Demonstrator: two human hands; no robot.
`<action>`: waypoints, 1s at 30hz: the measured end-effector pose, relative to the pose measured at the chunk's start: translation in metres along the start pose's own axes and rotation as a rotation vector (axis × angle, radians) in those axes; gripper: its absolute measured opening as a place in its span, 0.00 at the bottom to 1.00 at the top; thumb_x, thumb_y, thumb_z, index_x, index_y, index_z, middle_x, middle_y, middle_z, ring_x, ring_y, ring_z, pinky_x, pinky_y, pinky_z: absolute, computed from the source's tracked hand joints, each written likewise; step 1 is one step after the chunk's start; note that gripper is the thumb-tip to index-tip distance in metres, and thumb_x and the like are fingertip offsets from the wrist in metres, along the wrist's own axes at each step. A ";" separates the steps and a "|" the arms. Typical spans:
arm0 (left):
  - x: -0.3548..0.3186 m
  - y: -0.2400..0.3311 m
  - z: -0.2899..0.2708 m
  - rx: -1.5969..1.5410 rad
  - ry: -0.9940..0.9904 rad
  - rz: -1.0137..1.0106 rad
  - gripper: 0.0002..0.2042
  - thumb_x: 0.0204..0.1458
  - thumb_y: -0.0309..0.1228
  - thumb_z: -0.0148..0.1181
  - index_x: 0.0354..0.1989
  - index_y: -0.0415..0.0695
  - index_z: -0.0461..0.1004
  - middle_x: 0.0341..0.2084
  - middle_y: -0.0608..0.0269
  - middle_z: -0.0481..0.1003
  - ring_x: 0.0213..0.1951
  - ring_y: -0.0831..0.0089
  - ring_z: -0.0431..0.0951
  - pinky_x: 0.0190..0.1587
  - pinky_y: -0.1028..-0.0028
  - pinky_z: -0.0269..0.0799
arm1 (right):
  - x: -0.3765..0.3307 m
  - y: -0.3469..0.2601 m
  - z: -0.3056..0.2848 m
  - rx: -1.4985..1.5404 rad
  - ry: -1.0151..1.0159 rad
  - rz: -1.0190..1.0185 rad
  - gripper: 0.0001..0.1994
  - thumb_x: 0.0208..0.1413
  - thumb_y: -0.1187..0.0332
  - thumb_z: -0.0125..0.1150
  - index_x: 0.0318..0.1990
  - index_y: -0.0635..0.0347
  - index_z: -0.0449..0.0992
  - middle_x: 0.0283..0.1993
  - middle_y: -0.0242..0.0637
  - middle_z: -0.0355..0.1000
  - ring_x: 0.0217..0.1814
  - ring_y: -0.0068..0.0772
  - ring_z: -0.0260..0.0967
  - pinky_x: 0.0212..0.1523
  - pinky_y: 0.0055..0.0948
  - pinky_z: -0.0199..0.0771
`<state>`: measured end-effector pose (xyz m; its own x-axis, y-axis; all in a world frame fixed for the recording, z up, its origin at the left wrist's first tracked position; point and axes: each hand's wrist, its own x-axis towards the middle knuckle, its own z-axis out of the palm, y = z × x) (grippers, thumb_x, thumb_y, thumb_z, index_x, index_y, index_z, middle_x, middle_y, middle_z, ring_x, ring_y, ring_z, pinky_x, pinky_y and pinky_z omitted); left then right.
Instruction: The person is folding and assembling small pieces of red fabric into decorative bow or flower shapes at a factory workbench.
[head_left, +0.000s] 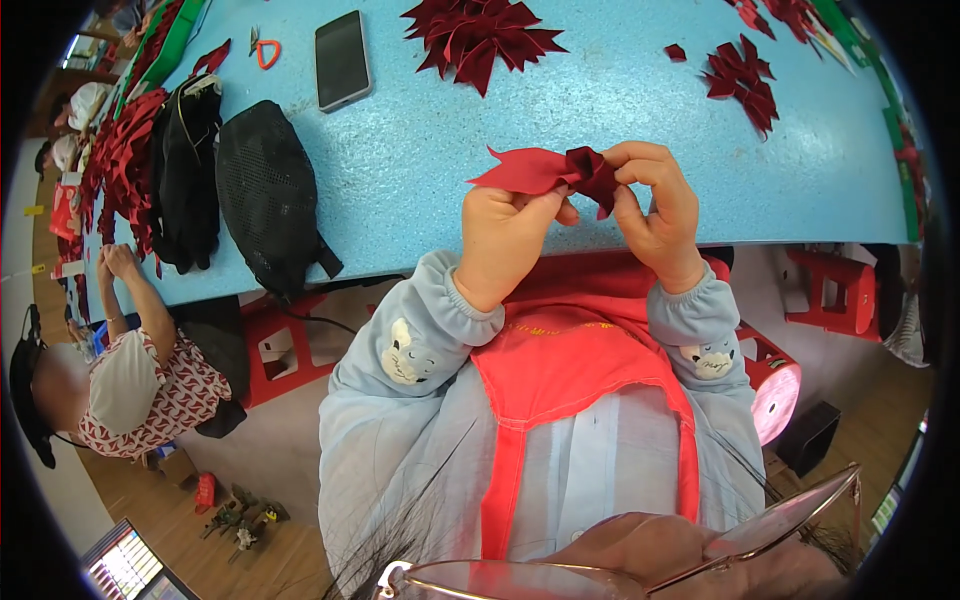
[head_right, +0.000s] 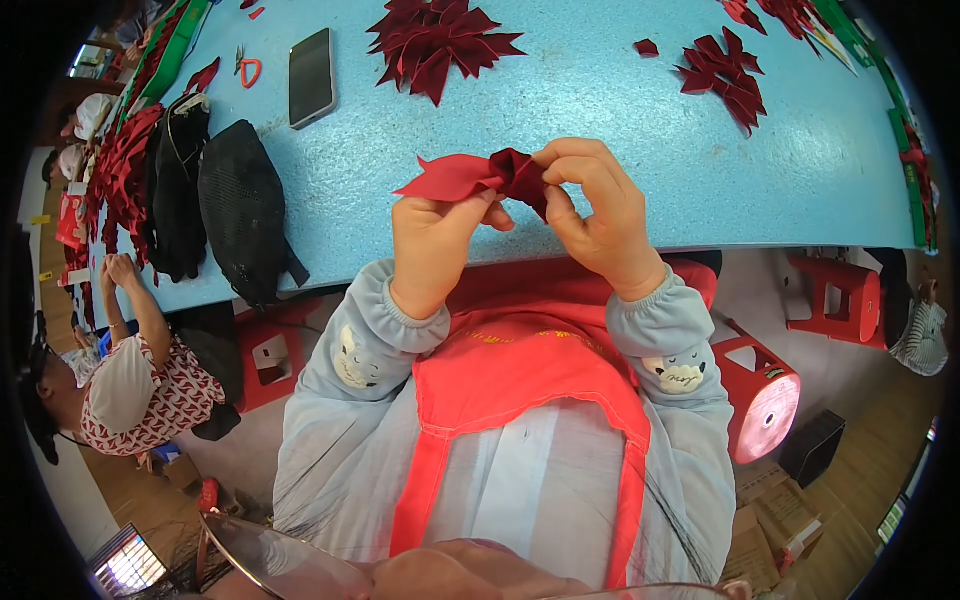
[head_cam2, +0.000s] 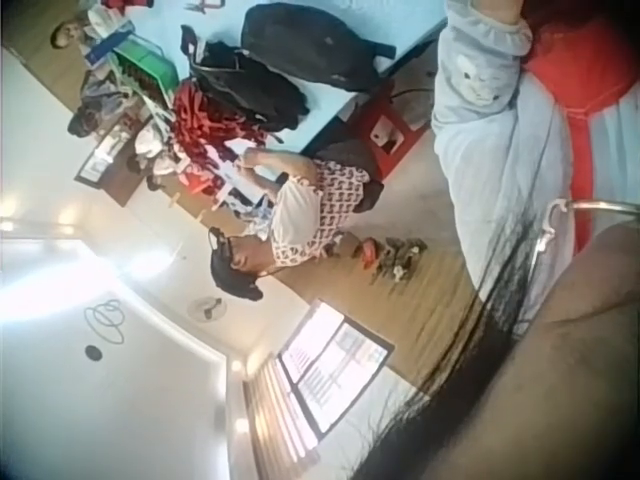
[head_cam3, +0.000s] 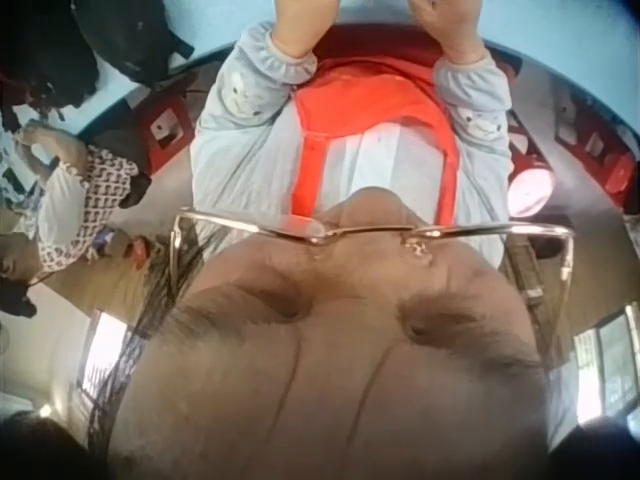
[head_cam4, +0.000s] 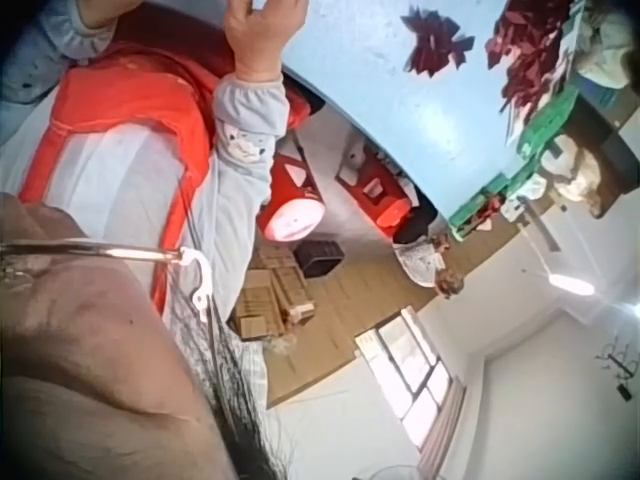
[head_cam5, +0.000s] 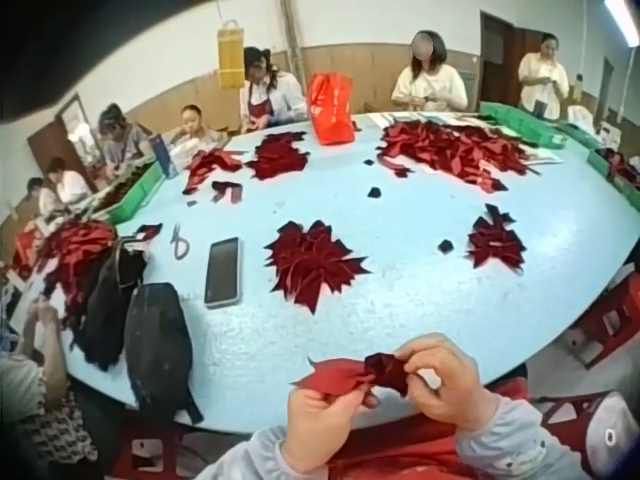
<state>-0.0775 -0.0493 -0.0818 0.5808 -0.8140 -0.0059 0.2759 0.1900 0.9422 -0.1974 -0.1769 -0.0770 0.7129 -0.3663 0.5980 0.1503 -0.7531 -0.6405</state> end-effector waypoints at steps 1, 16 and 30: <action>0.001 0.001 0.001 -0.109 0.015 -0.037 0.05 0.50 0.21 0.52 0.33 0.35 0.74 0.25 0.63 0.75 0.24 0.78 0.75 0.27 0.79 0.70 | 0.002 -0.001 -0.001 -0.003 0.005 0.000 0.15 0.39 0.88 0.51 0.36 0.63 0.65 0.42 0.42 0.67 0.43 0.34 0.67 0.43 0.27 0.68; 0.005 -0.019 0.005 0.138 0.071 0.240 0.06 0.52 0.19 0.51 0.36 0.34 0.72 0.28 0.61 0.75 0.29 0.75 0.76 0.33 0.77 0.72 | -0.002 -0.021 0.001 -0.124 0.030 0.217 0.09 0.42 0.82 0.54 0.33 0.62 0.66 0.38 0.39 0.66 0.37 0.33 0.65 0.36 0.27 0.66; -0.010 0.005 0.002 -0.163 0.109 0.089 0.06 0.53 0.23 0.50 0.36 0.34 0.72 0.26 0.61 0.75 0.26 0.75 0.76 0.31 0.77 0.72 | 0.004 -0.021 0.019 0.332 0.067 0.137 0.11 0.46 0.81 0.56 0.37 0.61 0.65 0.45 0.41 0.66 0.39 0.28 0.68 0.36 0.22 0.69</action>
<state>-0.0839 -0.0413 -0.0765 0.6857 -0.7273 0.0304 0.3345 0.3519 0.8742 -0.1850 -0.1526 -0.0702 0.6967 -0.4947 0.5195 0.2788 -0.4806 -0.8315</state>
